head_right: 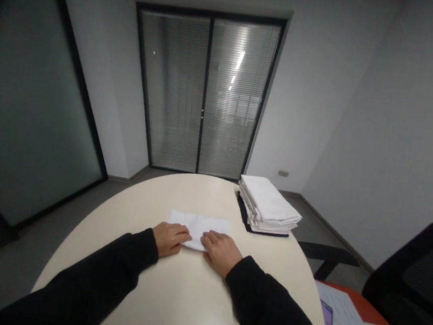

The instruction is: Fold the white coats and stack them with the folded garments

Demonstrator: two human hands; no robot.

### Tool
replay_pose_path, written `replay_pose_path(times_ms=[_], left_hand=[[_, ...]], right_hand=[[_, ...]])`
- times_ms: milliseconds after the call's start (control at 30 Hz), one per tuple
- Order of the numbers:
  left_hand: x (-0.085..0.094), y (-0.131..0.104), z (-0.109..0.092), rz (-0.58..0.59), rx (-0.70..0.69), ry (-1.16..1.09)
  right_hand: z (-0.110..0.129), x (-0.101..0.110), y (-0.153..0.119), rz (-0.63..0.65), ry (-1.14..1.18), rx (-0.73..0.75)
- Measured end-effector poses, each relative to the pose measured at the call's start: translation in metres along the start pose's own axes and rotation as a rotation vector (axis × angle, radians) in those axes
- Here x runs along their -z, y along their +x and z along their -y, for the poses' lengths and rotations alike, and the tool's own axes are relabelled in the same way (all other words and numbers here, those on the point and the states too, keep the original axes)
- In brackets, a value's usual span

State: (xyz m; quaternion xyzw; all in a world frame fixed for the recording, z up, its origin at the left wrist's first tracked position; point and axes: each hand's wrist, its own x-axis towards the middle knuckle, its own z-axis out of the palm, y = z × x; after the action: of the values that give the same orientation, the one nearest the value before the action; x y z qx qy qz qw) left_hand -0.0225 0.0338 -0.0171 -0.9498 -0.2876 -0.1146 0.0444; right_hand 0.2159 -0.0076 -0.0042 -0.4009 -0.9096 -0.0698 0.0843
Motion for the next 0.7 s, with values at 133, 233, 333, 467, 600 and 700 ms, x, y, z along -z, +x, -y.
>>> replay_pose_path(times_ms=[133,233,333,467,600,700], left_hand=[[0.005,-0.006,0.006,-0.043,-0.081,-0.09],[0.004,-0.01,0.011,-0.061,-0.095,-0.107],[0.001,-0.01,0.015,-0.065,-0.056,-0.091],[0.0,-0.01,0.017,-0.07,-0.009,-0.09],[0.004,-0.01,0.017,-0.078,0.016,-0.055],[0.006,-0.01,0.016,-0.09,-0.006,0.004]], right_hand=[[-0.004,-0.005,-0.001,0.024,-0.002,-0.046],[-0.009,-0.008,-0.003,0.001,0.013,-0.082],[-0.013,-0.008,-0.005,-0.041,0.027,-0.041],[-0.015,-0.006,-0.006,-0.127,0.005,0.005],[-0.016,-0.005,-0.006,-0.121,-0.056,-0.003],[-0.021,-0.005,-0.005,-0.098,-0.087,-0.024]])
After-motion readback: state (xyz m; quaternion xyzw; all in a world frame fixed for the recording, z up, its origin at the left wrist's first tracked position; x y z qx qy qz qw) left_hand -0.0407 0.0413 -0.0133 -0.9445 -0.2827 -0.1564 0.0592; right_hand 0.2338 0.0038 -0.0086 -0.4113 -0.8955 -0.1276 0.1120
